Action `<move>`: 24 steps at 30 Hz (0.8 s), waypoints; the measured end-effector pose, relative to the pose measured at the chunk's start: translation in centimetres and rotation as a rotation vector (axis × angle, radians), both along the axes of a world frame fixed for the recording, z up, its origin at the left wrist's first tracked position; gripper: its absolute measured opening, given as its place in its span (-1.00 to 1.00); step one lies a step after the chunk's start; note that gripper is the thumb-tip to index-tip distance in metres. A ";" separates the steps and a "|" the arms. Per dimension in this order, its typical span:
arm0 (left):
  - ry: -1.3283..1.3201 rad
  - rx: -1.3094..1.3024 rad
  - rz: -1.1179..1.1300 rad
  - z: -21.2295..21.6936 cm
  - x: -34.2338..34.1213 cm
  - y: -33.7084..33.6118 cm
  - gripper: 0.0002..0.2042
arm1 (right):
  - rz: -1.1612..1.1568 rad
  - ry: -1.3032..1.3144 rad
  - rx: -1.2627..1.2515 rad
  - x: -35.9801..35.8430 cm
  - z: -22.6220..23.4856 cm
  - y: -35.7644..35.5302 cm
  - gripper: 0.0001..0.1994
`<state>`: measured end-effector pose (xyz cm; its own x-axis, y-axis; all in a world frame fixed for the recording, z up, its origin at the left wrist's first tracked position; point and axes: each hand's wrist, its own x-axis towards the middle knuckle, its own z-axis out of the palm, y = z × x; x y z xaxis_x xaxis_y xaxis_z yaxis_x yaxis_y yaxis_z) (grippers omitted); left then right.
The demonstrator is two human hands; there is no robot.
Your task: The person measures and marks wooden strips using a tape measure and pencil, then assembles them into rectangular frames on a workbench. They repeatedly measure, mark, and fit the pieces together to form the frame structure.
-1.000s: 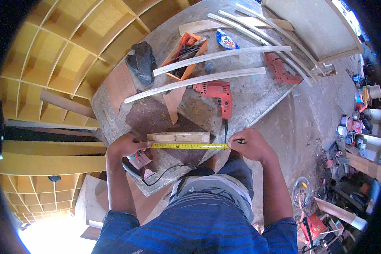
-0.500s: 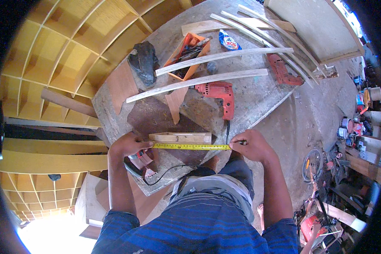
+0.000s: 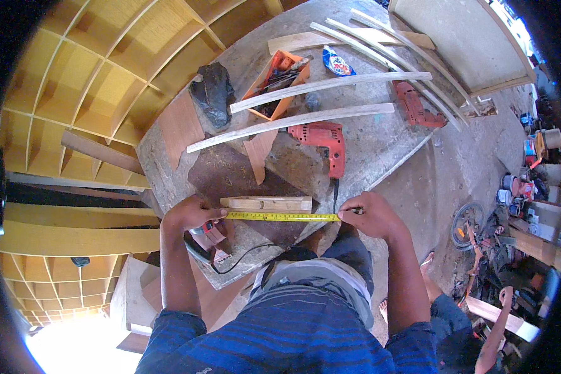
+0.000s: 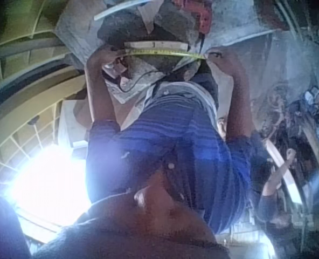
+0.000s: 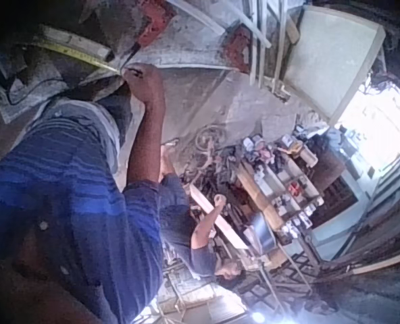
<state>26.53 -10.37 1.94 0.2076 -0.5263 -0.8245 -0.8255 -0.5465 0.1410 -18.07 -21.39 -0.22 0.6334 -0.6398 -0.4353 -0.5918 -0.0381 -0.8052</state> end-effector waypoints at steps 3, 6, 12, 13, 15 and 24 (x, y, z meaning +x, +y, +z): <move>-0.002 0.009 -0.008 -0.3 0.1 0.0 -0.47 | -0.008 -0.005 -0.001 -0.1 -0.1 0.0 -0.79; -0.005 0.008 -0.014 -0.3 0.0 -0.1 -0.48 | -0.023 0.019 0.024 0.2 0.4 -0.1 -0.80; 0.007 -0.009 -0.021 -0.8 0.3 0.1 -0.50 | -0.011 0.018 0.019 0.1 0.3 -0.2 -0.79; 0.011 -0.015 -0.027 -0.9 0.4 0.2 -0.51 | -0.009 0.018 0.020 0.1 0.3 -0.2 -0.79; 0.027 -0.017 -0.008 -1.1 0.5 0.3 -0.51 | -0.020 0.009 0.031 0.2 0.4 -0.2 -0.79; 0.007 0.065 0.030 -0.1 0.0 -0.5 -0.37 | -0.013 -0.015 0.017 0.0 -0.1 -0.2 -0.77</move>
<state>26.54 -10.83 1.85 0.2164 -0.4652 -0.8583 -0.8077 -0.5792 0.1103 -18.03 -21.63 -0.29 0.6314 -0.6410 -0.4364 -0.5799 -0.0167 -0.8145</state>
